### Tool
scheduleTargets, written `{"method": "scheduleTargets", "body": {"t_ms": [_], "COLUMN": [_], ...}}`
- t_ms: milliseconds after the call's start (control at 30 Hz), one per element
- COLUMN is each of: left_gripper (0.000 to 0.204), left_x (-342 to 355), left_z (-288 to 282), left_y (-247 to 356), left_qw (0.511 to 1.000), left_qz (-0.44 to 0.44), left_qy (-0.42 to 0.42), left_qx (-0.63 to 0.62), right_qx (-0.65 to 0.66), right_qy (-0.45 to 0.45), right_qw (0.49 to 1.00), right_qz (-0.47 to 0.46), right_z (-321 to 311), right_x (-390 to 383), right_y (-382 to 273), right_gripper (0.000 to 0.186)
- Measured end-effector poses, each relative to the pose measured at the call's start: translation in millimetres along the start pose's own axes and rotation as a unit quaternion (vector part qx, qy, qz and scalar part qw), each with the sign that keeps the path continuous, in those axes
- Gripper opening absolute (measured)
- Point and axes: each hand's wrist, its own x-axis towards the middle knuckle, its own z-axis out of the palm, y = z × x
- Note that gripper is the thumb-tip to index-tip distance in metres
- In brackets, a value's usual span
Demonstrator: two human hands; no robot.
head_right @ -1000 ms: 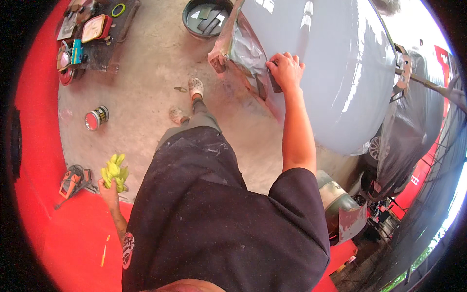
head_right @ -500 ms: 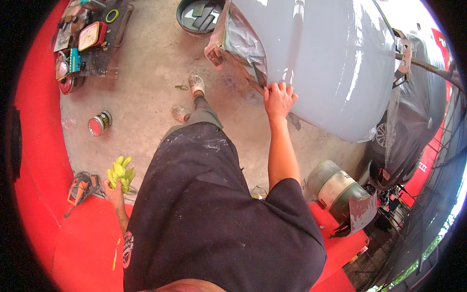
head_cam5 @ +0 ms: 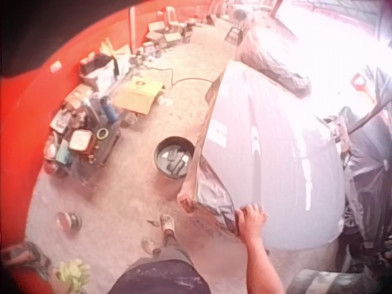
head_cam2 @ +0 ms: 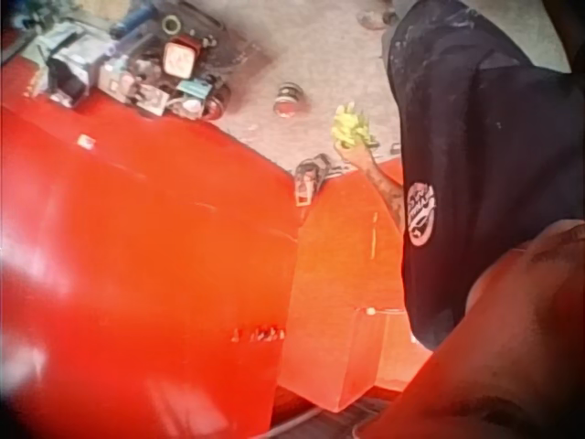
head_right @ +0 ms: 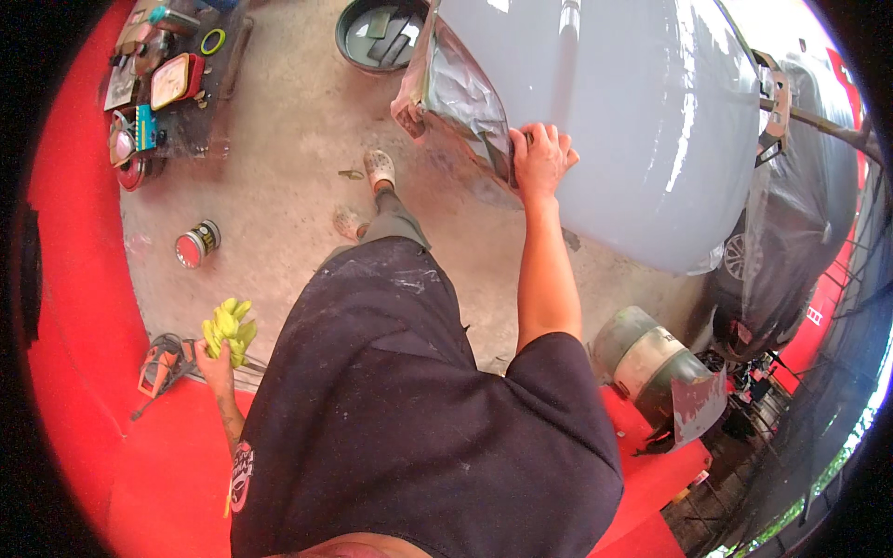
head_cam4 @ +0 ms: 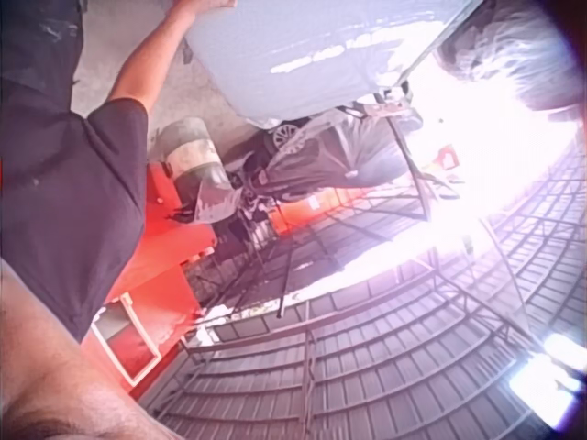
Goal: Wet sanding a car hood to smooth the finish during a paint or body repair process.
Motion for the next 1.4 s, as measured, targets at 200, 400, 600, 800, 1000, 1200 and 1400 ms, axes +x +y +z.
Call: {"method": "scheduleTargets", "body": {"t_ms": [200,400,600,800,1000,1200,1400], "left_gripper": [0.028,0.028,0.031,0.030,0.027,0.025,0.027], "left_x": [14,27,52,129,257,387,478], "left_z": [-1,11,20,16,17,10,12], "left_y": [35,42,51,76,121,198,314], "left_qw": [0.999,0.999,0.998,0.999,0.999,0.992,0.965], "left_qz": [-0.025,-0.030,-0.039,-0.031,0.025,0.079,0.206], "left_qy": [0.016,0.040,0.044,-0.008,-0.043,-0.100,-0.160], "left_qx": [0.023,0.016,0.027,0.029,0.020,0.020,0.036], "right_qx": [0.041,0.068,0.054,0.047,-0.054,-0.067,-0.119], "right_qy": [-0.057,-0.066,-0.091,-0.108,-0.125,-0.106,-0.045], "right_qw": [0.995,0.992,0.993,0.992,0.988,0.986,0.980], "right_qz": [-0.067,-0.084,-0.047,0.042,0.076,0.107,0.153], "right_z": [7,22,42,53,52,56,81], "right_x": [67,120,172,228,211,260,334], "right_y": [-25,-70,-123,-146,-173,-180,-181], "right_gripper": [0.018,0.019,0.023,0.023,0.022,0.016,0.019]}}
